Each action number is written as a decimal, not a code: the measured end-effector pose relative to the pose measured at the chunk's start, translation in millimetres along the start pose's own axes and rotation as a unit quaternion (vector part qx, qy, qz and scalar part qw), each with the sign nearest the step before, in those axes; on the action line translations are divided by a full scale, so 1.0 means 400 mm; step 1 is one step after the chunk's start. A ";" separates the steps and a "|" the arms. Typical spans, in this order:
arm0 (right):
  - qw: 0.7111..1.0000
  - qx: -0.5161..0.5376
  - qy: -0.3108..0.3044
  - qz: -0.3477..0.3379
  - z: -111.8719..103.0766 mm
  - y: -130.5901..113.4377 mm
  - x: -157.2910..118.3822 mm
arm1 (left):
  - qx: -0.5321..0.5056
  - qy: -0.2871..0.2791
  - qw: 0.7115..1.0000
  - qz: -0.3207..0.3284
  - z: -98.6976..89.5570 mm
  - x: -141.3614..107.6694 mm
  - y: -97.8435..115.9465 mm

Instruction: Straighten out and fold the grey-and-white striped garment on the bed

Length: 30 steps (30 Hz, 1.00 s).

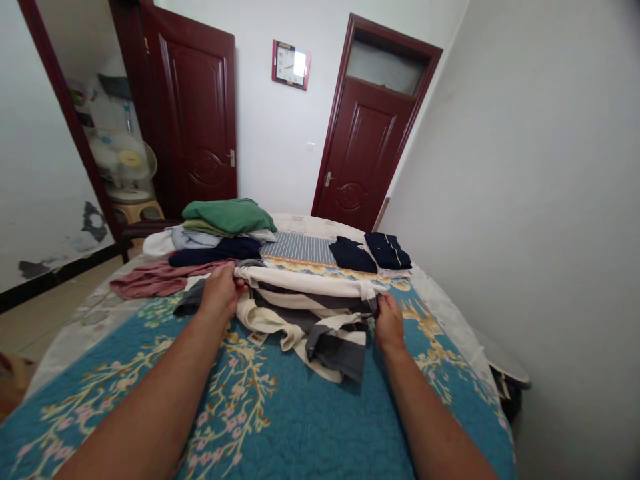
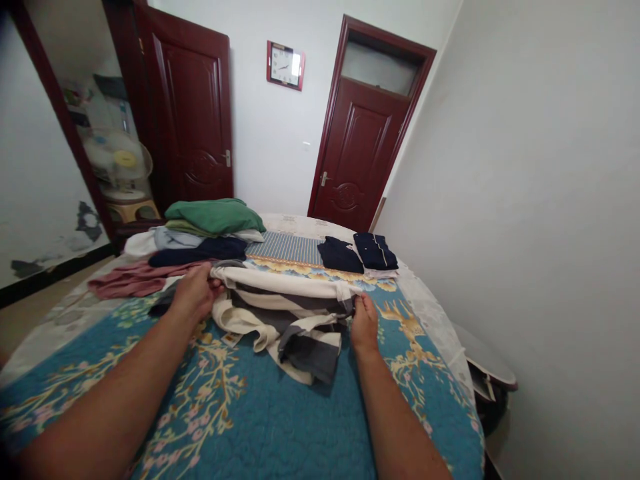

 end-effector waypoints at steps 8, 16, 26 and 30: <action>0.931 -0.057 -0.343 -0.112 0.089 -0.139 -0.174 | -0.016 -0.036 0.999 0.032 -0.007 0.018 0.017; 0.866 -0.162 -0.400 -0.254 0.154 -0.186 -0.289 | -0.016 -0.055 0.998 0.041 -0.030 0.057 0.028; 0.821 -0.359 -0.339 -0.287 0.114 -0.003 -0.137 | 0.544 -0.194 0.709 0.405 -0.018 0.001 0.096; 0.819 -0.355 -0.331 -0.307 0.117 -0.013 -0.138 | 0.631 -0.227 0.630 0.392 -0.007 -0.028 0.056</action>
Point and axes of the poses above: each hand's wrist, its own x-axis towards the middle knuckle, its own z-axis out of the palm, y = z × x, the point moved 3 cm from there along x, towards the middle knuckle, and after that the axes turned 5 degrees about y, right-handed, at the moved point
